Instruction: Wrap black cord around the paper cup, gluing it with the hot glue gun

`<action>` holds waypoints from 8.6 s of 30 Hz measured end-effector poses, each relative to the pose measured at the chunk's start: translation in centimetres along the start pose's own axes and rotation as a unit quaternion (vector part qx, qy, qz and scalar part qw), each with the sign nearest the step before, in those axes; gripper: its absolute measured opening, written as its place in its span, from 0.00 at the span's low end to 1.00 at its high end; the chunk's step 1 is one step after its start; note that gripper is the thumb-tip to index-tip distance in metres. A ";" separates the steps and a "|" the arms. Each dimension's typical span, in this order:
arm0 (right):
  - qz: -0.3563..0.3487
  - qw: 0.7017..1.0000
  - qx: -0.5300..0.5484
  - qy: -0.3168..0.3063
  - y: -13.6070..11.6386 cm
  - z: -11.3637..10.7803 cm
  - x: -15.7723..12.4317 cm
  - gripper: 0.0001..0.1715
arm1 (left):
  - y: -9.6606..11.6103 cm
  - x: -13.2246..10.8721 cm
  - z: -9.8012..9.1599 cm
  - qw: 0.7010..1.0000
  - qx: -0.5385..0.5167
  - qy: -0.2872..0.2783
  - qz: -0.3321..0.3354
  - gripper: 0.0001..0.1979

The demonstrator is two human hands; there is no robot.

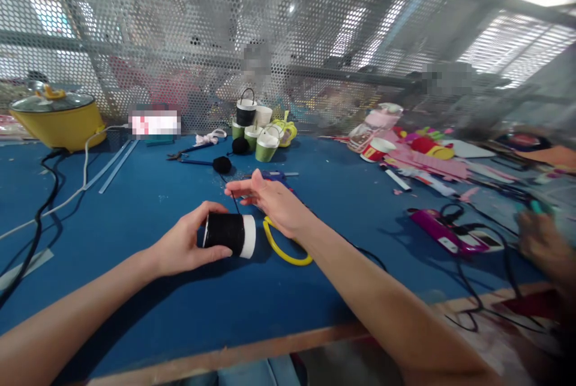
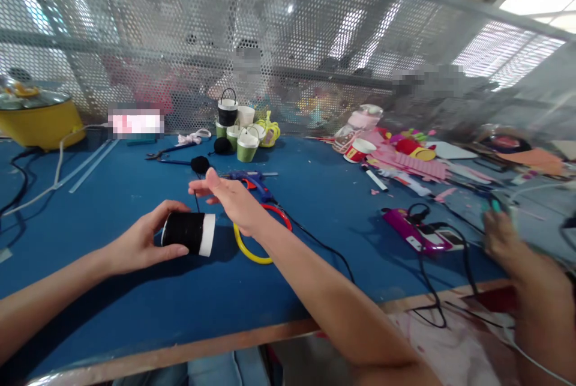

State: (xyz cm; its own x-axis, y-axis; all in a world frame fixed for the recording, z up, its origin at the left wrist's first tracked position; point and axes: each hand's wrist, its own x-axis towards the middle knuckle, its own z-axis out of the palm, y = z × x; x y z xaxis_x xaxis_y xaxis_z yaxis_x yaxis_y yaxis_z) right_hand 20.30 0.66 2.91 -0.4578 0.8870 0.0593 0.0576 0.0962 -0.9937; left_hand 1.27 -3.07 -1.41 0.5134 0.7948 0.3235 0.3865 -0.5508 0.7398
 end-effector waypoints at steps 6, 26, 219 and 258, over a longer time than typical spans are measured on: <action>0.025 0.997 -0.060 -0.039 -1.1 1.2 1.6 0.34 | -0.2 -0.2 0.0 0.998 0.033 0.012 0.057 0.25; 0.159 0.836 -0.485 0.202 3.4 -8.9 3.6 0.08 | -0.4 0.2 -0.3 0.996 0.076 0.043 -0.005 0.25; -0.067 0.831 -0.551 0.035 -2.6 -2.8 -5.3 0.10 | -1.0 0.7 -1.2 0.980 -0.064 0.078 -0.169 0.28; -0.037 0.864 -0.497 0.072 -2.1 -2.7 -4.6 0.12 | -0.6 0.3 -1.0 0.987 0.144 0.065 0.035 0.26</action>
State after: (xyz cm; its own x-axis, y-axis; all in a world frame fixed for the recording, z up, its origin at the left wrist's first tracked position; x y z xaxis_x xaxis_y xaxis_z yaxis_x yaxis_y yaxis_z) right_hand 24.63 -2.37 4.94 -0.3822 0.9021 0.2004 0.7994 0.4316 -0.4179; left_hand 0.41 -2.24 -1.12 0.4509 0.7676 0.4555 0.5640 -0.6406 0.5211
